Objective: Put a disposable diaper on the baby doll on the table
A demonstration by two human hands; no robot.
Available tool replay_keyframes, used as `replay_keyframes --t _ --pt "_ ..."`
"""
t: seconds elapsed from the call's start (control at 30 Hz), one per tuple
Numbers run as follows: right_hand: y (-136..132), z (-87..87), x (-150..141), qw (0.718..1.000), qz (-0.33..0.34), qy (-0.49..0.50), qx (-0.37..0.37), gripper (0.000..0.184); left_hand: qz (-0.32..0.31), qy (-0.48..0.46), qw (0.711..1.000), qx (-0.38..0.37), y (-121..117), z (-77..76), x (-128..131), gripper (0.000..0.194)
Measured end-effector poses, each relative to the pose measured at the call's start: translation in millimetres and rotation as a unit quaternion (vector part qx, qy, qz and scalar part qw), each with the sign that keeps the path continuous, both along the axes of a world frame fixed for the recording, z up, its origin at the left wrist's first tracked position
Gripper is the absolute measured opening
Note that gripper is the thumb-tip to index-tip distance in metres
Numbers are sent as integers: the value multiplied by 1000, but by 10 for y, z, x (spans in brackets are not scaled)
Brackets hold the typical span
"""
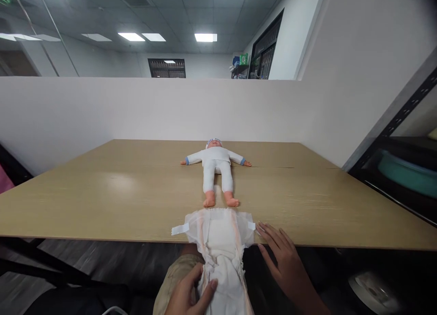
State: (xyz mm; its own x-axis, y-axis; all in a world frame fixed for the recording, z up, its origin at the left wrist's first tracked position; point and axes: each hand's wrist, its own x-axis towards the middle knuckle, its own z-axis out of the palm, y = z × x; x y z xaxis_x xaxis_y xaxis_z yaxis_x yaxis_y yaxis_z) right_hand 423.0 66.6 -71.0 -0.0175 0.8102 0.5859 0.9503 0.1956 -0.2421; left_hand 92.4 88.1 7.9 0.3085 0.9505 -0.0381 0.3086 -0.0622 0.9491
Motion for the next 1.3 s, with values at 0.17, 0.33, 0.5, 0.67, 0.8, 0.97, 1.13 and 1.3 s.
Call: replay_keyframes --t 0.17,0.33,0.5,0.67,0.8,0.97,1.13,1.3 --pt "72 -25 190 998 24 -37 45 42 -16 3 1000 -15 0 11 1 64" --pt "95 1 352 992 75 -38 98 24 17 -5 999 -38 -6 -71 -23 66" --pt "24 88 414 986 119 -20 116 18 -50 1 997 -50 43 -14 -37 62" --pt "183 269 414 979 169 6 118 18 -57 11 997 -54 121 44 -41 64" --pt "465 484 444 975 205 -6 86 20 -58 18 997 -54 157 26 -54 67" --pt "645 714 614 969 238 -56 22 33 -50 8 996 -67 132 -15 -76 66" --pt "558 712 834 947 304 -96 -39 38 -48 -4 997 -65 114 -15 -93 65" --pt "434 587 913 939 318 -121 -56 41 -61 -12 996 -66 126 -47 -118 62"
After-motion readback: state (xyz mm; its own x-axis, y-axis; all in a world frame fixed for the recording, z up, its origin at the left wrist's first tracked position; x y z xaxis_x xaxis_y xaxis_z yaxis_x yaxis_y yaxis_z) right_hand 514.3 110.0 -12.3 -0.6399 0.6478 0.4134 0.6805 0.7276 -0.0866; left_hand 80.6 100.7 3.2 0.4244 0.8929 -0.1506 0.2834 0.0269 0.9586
